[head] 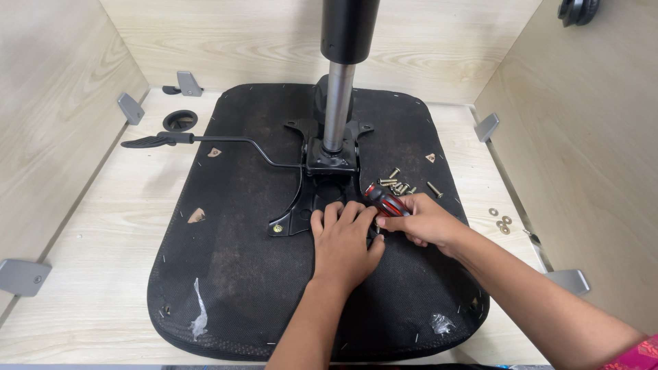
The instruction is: The person attaches a black metal chair base to an overturned black chair seat using a screwdriver and several screws. They insert and tighten each screw one at a time to secure the base to the seat.
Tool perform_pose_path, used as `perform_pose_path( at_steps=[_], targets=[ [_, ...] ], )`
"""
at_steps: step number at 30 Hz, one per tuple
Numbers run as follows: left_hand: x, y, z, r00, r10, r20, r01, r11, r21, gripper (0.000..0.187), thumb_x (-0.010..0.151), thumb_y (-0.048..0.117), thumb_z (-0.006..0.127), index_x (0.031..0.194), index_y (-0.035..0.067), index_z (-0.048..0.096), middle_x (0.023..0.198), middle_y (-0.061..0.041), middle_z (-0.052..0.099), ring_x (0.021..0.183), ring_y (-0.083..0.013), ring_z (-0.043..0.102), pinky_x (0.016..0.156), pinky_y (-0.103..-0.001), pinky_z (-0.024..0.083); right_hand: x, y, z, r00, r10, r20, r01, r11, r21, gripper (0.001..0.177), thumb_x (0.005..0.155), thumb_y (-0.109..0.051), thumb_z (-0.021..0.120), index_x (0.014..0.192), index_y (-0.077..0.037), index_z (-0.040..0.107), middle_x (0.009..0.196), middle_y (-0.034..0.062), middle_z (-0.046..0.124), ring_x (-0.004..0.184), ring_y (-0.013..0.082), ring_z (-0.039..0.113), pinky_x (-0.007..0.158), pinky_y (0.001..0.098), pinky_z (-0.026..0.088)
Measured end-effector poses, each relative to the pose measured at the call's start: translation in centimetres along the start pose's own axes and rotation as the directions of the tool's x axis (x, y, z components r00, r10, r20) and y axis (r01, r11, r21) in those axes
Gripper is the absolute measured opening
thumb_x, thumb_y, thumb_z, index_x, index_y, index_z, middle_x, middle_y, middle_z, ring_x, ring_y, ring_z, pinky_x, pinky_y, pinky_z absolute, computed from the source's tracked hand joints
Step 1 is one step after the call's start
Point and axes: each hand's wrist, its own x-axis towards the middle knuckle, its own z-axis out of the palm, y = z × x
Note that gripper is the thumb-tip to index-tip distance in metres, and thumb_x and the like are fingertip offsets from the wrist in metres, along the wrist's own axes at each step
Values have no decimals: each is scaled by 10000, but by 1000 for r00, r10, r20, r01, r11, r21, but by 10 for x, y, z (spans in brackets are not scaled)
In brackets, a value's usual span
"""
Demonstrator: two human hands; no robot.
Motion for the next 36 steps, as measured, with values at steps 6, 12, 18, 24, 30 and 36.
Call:
perform_pose_path(
  at_steps=[6, 12, 18, 24, 30, 36],
  targets=[
    [-1, 2, 2, 1000, -20, 2, 19, 997, 70, 567, 769, 484, 790, 1244, 187, 697, 1140, -35, 590, 1161, -288, 493, 1031, -522, 309, -1, -2, -1, 1000, 14, -28, -15, 1000, -24, 241, 840, -241, 775, 987, -60, 718, 511, -15, 505, 396, 86, 449, 365, 240, 332],
    [-1, 6, 1, 999, 4, -39, 0, 995, 100, 495, 797, 447, 777, 1217, 196, 703, 1181, -32, 583, 1167, -278, 496, 1015, -510, 314, 9, 14, -4, 999, -23, 35, 24, 1000, -5, 223, 852, -227, 790, 983, -59, 725, 582, -5, 539, 443, 76, 455, 389, 238, 323],
    [1, 5, 1, 997, -30, -65, 32, 999, 21, 469, 765, 384, 814, 1188, 201, 729, 1144, -12, 612, 1143, -262, 517, 1013, -505, 313, 22, 19, -1, 959, -275, 70, 279, 958, -58, 142, 881, -177, 797, 973, -73, 765, 767, -56, 731, 643, -35, 616, 592, 122, 489],
    [2, 4, 2, 996, -67, -62, 69, 997, 22, 401, 789, 340, 811, 1171, 235, 751, 1193, 14, 627, 1183, -235, 530, 1053, -488, 321, 9, 4, -7, 986, -105, 129, 105, 994, 11, 107, 866, -144, 767, 932, -64, 739, 635, -22, 601, 462, 45, 439, 411, 215, 317],
    [7, -7, -12, 996, 28, 84, -44, 979, 199, 497, 780, 436, 770, 1247, 290, 678, 1455, -67, 509, 1286, -393, 395, 1025, -589, 265, 2, -5, -8, 976, -107, 191, 105, 994, 22, 86, 860, -142, 753, 918, -84, 725, 602, -30, 562, 450, 56, 429, 392, 218, 304],
    [9, -8, -15, 988, 17, 155, -53, 972, 228, 478, 835, 482, 720, 1277, 317, 643, 1446, -42, 484, 1320, -391, 380, 1061, -598, 268, 3, -8, -7, 987, -42, 154, 50, 998, -48, 92, 858, -159, 761, 903, -82, 740, 613, -34, 569, 490, 59, 507, 392, 213, 314]
  ],
)
